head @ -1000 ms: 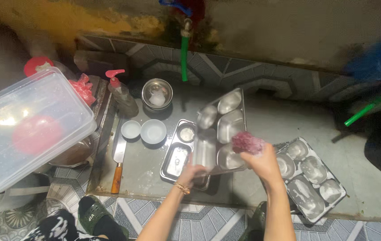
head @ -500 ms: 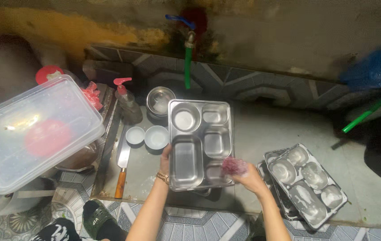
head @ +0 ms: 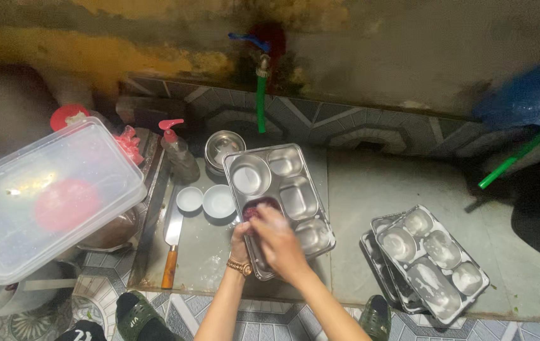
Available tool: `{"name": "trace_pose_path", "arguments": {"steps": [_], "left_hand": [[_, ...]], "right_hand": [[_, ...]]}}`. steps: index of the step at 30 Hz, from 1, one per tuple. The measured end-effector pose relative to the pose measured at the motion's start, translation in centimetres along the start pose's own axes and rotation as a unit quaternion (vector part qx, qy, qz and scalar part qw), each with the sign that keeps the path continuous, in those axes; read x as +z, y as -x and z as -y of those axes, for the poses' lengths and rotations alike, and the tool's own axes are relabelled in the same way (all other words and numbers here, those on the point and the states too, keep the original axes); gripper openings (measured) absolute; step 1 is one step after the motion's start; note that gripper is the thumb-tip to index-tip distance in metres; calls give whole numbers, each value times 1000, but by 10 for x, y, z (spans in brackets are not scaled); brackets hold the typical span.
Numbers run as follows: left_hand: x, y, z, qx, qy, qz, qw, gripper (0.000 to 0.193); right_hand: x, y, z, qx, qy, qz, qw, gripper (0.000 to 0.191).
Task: The person scrubs compartmentalized stainless steel trays with a red scrub pad and soapy water at a sink, working over each tray section and stacking cleaned trays. They then rinse the scrub pad under the tap, wipe a clear plastic lid and container, and rinse a metal bowl.
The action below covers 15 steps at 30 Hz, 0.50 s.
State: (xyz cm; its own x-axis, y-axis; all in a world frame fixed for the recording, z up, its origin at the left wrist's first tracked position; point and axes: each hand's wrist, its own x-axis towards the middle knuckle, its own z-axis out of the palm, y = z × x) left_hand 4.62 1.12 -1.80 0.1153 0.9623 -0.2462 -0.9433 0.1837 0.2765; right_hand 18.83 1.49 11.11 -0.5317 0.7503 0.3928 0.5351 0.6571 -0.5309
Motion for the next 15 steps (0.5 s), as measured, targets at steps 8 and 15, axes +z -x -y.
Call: {"name": "trace_pose_path", "arguments": {"steps": [8, 15], "left_hand": [[4, -3, 6, 23, 29, -1, 999, 48], [30, 4, -12, 10, -44, 50, 998, 52]], "right_hand": [[-1, -21, 12, 96, -17, 218, 971, 41], [-9, -10, 34, 134, 95, 238, 957, 43]]}}
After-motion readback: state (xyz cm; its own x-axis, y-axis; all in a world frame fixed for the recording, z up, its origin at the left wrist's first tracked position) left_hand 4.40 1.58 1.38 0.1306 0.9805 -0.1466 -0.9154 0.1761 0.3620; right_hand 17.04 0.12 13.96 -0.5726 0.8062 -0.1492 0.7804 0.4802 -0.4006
